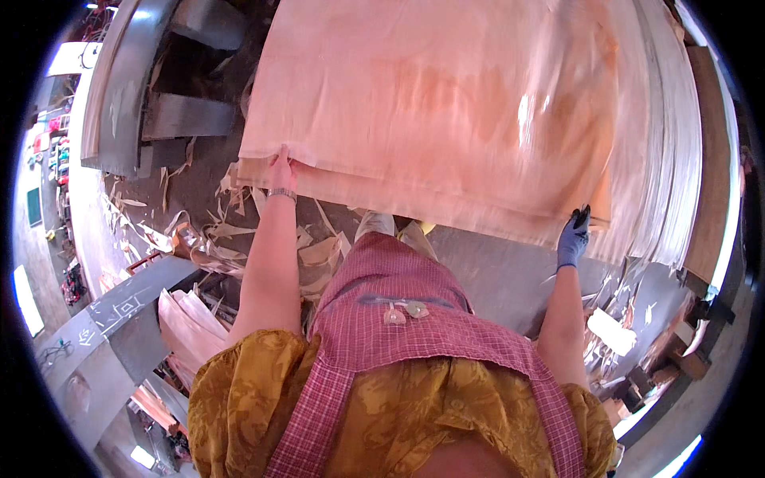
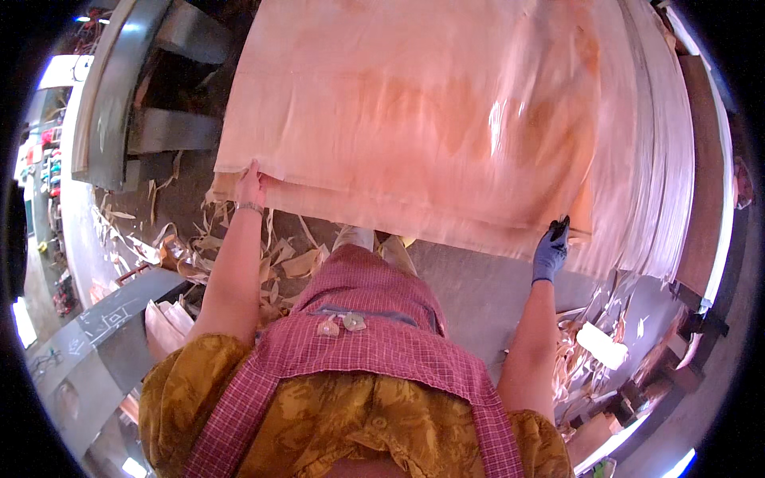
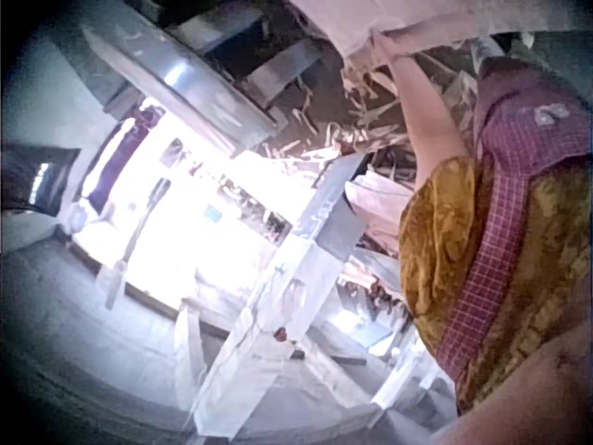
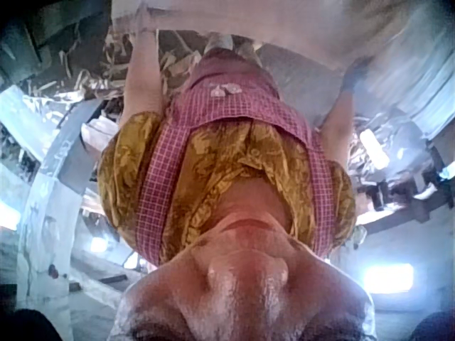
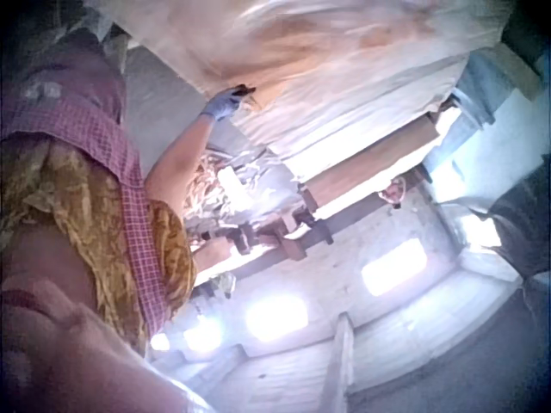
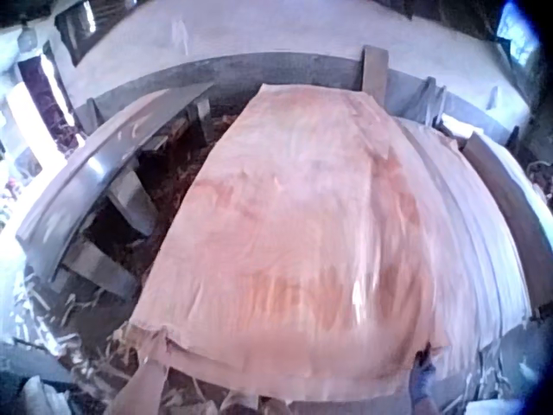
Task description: The person prepares thin sheets of wood veneer by smoothing them on a table, trimming excess material with a small knife, and applying tape to the edges.
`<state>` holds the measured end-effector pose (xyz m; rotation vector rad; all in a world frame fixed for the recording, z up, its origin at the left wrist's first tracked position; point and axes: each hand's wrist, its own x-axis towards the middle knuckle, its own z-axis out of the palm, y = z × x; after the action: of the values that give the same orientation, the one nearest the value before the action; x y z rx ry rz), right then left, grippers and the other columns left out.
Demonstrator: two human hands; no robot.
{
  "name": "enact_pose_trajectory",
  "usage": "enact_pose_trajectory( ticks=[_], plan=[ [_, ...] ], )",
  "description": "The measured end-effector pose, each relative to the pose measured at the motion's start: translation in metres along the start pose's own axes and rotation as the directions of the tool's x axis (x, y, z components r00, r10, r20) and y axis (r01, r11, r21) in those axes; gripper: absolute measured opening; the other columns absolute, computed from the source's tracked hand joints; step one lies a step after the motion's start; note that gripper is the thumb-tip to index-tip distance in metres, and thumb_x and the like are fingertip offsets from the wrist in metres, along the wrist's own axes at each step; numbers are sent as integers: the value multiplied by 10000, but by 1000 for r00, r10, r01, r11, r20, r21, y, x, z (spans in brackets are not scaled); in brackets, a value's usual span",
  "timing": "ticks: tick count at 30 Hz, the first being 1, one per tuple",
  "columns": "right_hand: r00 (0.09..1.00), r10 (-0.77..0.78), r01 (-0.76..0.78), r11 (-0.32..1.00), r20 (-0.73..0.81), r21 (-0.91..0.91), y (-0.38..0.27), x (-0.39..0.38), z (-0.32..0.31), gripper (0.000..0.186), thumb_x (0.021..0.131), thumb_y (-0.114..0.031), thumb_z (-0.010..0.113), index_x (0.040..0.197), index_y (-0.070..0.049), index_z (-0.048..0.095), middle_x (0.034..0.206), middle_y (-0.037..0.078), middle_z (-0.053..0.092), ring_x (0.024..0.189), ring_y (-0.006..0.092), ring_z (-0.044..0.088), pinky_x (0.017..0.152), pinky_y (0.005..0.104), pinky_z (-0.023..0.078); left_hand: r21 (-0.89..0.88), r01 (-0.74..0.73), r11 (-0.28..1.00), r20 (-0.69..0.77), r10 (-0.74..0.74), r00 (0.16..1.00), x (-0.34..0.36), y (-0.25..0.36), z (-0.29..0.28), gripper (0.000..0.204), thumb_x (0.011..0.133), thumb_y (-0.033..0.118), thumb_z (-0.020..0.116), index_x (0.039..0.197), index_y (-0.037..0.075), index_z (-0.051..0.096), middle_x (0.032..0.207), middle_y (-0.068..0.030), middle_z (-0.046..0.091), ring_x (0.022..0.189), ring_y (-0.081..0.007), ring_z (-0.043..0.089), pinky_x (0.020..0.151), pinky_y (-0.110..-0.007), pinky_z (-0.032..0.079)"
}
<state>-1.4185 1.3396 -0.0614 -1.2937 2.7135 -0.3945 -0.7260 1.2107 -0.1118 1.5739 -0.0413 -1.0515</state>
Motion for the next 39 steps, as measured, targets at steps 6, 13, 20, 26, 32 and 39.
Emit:
enact_pose_trajectory(
  ticks=[6, 13, 20, 26, 32, 39],
  plan=[
    [996, 13, -4, 995, -88, 101, 8, -2, -10, 455, 975, -370, 473, 1340, -101, 511, 1253, 175, 586, 1109, 315, 595, 902, 377, 472, 94, 50, 994, -121, -39, 992, -10, 11, 12, 286, 857, 188, 704, 1064, 45, 568, 1007, -60, 619, 830, -159, 613, 631, -300, 504],
    [994, 111, -89, 888, -23, 451, 13, 12, -43, 420, 932, -324, 604, 1288, -104, 576, 614, -18, 473, 491, 61, 380, 443, 250, 330, 7, -106, 994, 63, 105, 992, -41, 97, 77, 200, 862, 173, 676, 976, 54, 563, 907, -72, 638, 699, -172, 654, 426, -227, 403],
    [983, 172, -173, 778, 61, 604, 13, 14, -80, 263, 918, -314, 632, 1108, -134, 659, 562, -69, 428, 459, 30, 359, 411, 216, 285, -95, -202, 975, 183, 217, 959, -111, 186, 106, 145, 868, 166, 671, 919, 71, 574, 784, -56, 646, 600, -140, 643, 377, -213, 309],
    [975, 187, -223, 762, 124, 608, -12, 17, -148, 236, 920, -312, 639, 1087, -149, 667, 557, -86, 417, 450, 7, 324, 396, 203, 239, -80, -242, 967, 214, 254, 943, -126, 203, 65, 176, 885, 232, 652, 846, 76, 579, 608, -37, 585, 451, -96, 481, 365, -213, 301],
    [997, 71, -38, 790, -29, 612, 48, -9, -103, 382, 940, -267, 607, 1256, -53, 594, 825, -34, 607, 591, 28, 421, 492, 198, 321, 65, -134, 989, 48, 131, 990, -98, 137, 3, 138, 843, 204, 693, 848, 108, 593, 662, -2, 574, 488, -91, 517, 356, -212, 317],
    [996, 51, -37, 980, -68, 197, 48, -55, -32, 450, 958, -347, 527, 1309, -66, 534, 1212, 188, 608, 1076, 304, 613, 883, 371, 469, 98, 76, 992, -85, -68, 994, -80, 61, -54, 166, 833, 229, 719, 890, 125, 604, 717, 3, 583, 520, -100, 532, 372, -187, 295]
  ],
)
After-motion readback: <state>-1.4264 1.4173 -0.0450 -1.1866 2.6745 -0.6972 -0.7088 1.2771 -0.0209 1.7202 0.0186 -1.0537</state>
